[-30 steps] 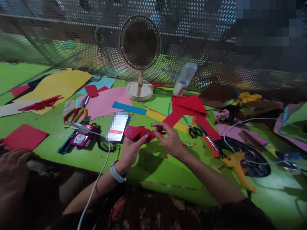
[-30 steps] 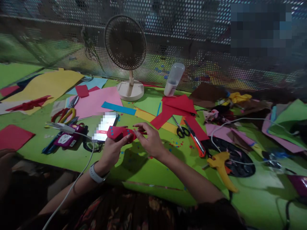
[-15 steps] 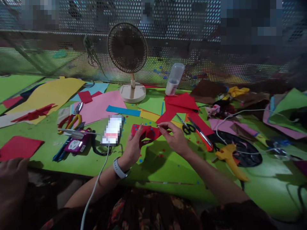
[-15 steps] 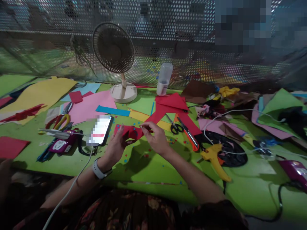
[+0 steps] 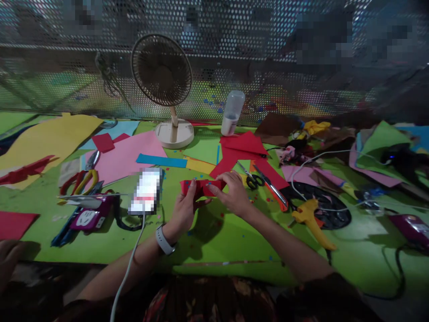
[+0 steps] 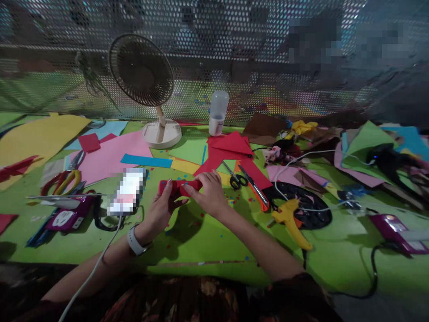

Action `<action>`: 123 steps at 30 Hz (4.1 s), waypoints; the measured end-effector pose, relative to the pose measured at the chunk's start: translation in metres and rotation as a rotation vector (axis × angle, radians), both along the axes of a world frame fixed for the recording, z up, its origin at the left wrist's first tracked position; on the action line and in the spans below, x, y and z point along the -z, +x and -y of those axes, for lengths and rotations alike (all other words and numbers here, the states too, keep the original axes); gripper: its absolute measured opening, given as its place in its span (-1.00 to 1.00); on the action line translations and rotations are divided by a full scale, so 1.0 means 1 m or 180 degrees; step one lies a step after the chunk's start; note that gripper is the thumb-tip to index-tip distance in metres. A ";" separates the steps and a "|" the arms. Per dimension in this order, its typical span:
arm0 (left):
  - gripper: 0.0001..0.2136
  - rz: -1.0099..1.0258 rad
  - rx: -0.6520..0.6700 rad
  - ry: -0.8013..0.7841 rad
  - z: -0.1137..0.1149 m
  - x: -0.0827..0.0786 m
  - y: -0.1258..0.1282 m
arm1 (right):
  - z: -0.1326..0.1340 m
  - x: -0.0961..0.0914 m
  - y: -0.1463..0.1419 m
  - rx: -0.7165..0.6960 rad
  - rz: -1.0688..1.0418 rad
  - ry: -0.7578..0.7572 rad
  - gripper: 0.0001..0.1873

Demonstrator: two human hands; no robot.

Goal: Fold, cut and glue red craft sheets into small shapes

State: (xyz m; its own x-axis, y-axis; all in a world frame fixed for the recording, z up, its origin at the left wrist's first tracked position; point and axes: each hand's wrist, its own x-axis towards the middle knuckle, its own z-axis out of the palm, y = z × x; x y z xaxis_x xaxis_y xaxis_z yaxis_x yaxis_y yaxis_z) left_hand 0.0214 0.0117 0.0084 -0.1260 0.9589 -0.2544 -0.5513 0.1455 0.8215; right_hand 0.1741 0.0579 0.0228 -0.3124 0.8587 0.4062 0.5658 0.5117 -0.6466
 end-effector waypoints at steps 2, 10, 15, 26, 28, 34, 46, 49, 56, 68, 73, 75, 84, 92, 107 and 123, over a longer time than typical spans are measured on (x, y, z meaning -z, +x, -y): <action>-0.68 0.0015 -0.0002 -0.0009 0.000 0.002 0.001 | -0.002 0.005 -0.002 0.0012 -0.0030 0.0059 -0.67; -0.70 0.0123 -0.0043 -0.0110 0.000 0.006 0.002 | -0.003 0.001 0.001 -0.0109 -0.0689 -0.0669 -0.67; -0.73 0.0172 -0.0104 -0.0278 0.001 0.008 0.002 | -0.007 -0.004 0.009 0.0238 -0.1011 -0.0225 -0.73; -0.73 0.0300 -0.0101 -0.0332 0.000 0.007 0.001 | -0.005 -0.003 0.005 -0.0064 -0.0546 -0.0179 -0.70; -0.72 0.0297 -0.0046 -0.0285 0.001 0.006 0.001 | -0.006 0.002 0.003 -0.0108 -0.0387 -0.0084 -0.73; -0.64 -0.0174 0.0371 -0.0007 0.007 0.015 0.001 | -0.009 0.007 0.005 -0.0152 -0.0255 0.0098 -0.69; -0.67 -0.0365 0.0422 -0.0011 0.008 0.024 0.002 | -0.010 0.001 0.016 0.0394 -0.0920 -0.0145 -0.70; -0.70 -0.0361 0.0398 0.0041 0.008 0.025 0.000 | -0.011 0.000 0.019 0.0230 -0.1081 -0.0211 -0.73; -0.67 -0.0450 0.0351 0.0173 0.006 0.025 -0.002 | -0.011 0.009 0.009 -0.0307 -0.0493 -0.0165 -0.75; -0.70 -0.0606 -0.0038 0.0294 -0.002 0.027 -0.007 | -0.025 0.011 0.020 0.0630 -0.1249 0.0067 -0.79; -0.69 -0.0671 -0.0048 0.0357 -0.004 0.026 -0.008 | -0.014 0.011 0.010 0.0090 -0.1113 -0.0273 -0.77; -0.69 -0.0691 0.0002 0.0386 -0.003 0.024 -0.007 | -0.009 0.011 0.006 -0.0065 -0.1010 -0.0435 -0.75; -0.71 -0.0772 0.0036 0.0370 -0.001 0.024 -0.007 | 0.001 0.025 -0.006 -0.0123 -0.2035 -0.1478 -0.56; -0.68 -0.0725 0.0146 0.0339 0.001 0.025 -0.007 | 0.009 0.020 -0.008 -0.0543 -0.2385 -0.1453 -0.45; -0.72 -0.0780 0.0116 0.0251 0.000 0.019 -0.006 | 0.008 0.025 -0.008 -0.0369 -0.2264 -0.1722 -0.59; -0.68 -0.0639 0.0110 0.0356 -0.001 0.016 -0.010 | 0.000 0.027 0.000 0.0044 -0.2046 -0.1225 -0.73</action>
